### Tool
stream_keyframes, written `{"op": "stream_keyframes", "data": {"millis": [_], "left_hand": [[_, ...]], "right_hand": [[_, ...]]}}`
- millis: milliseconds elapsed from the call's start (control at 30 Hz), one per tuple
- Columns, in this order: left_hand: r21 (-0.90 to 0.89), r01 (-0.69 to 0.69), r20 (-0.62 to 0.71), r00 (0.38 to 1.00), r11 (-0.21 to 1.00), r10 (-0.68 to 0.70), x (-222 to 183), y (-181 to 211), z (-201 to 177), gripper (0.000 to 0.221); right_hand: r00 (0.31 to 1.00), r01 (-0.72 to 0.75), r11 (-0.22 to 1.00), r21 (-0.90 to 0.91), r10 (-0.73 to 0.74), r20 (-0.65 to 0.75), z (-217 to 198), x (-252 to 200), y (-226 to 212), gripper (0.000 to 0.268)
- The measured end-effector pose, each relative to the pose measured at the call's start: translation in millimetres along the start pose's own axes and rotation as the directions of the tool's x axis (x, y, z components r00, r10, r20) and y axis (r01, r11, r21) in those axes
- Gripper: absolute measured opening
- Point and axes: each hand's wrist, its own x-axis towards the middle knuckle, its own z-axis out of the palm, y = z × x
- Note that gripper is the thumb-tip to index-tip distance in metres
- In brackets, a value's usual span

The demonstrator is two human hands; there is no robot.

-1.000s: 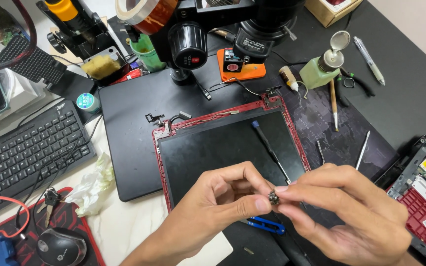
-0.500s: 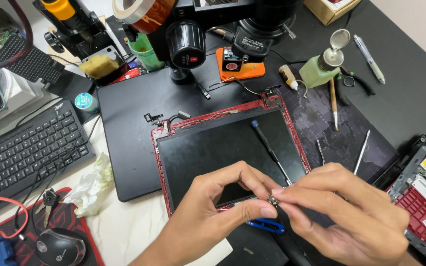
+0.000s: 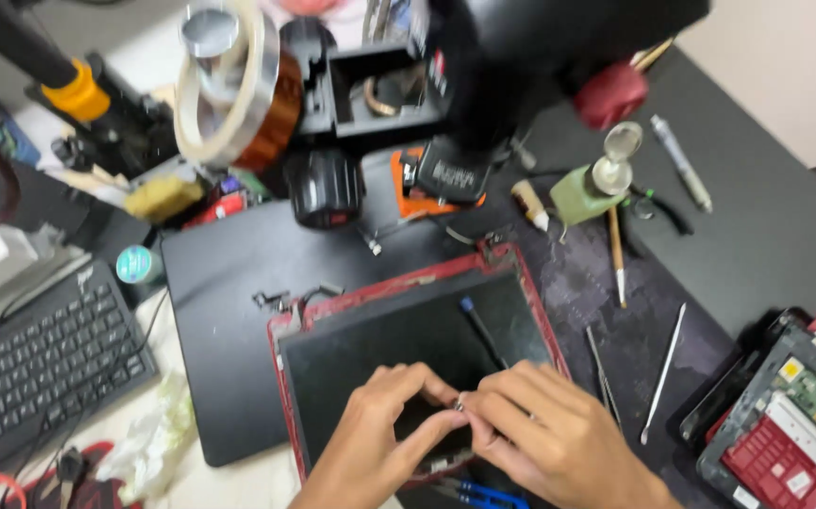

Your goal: The person repairs a disassembled laptop at a workbench. They use a screwdriver to unscrew components from the screen bezel and hinge area, manipulate small hinge and bracket parts by hand, reposition the screen assembly, and work on the exposed laptop chassis with a screwdriver.

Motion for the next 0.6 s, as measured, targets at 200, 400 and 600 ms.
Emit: {"op": "stream_keyframes", "data": {"millis": [200, 400, 600], "left_hand": [[0.093, 0.077, 0.063, 0.995, 0.993, -0.083, -5, -16, 14, 0.019], [0.498, -0.13, 0.024, 0.99, 0.857, 0.136, -17, -14, 12, 0.015], [0.666, -0.073, -0.03, 0.992, 0.742, 0.125, -17, -18, 1, 0.02]], "right_hand": [[0.982, -0.102, 0.995, -0.022, 0.104, 0.155, 15, -12, 6, 0.019], [0.983, -0.118, 0.982, -0.15, 0.137, 0.122, 29, -13, 11, 0.016], [0.982, -0.023, 0.986, -0.167, 0.054, 0.183, 31, -14, 20, 0.021]]}}
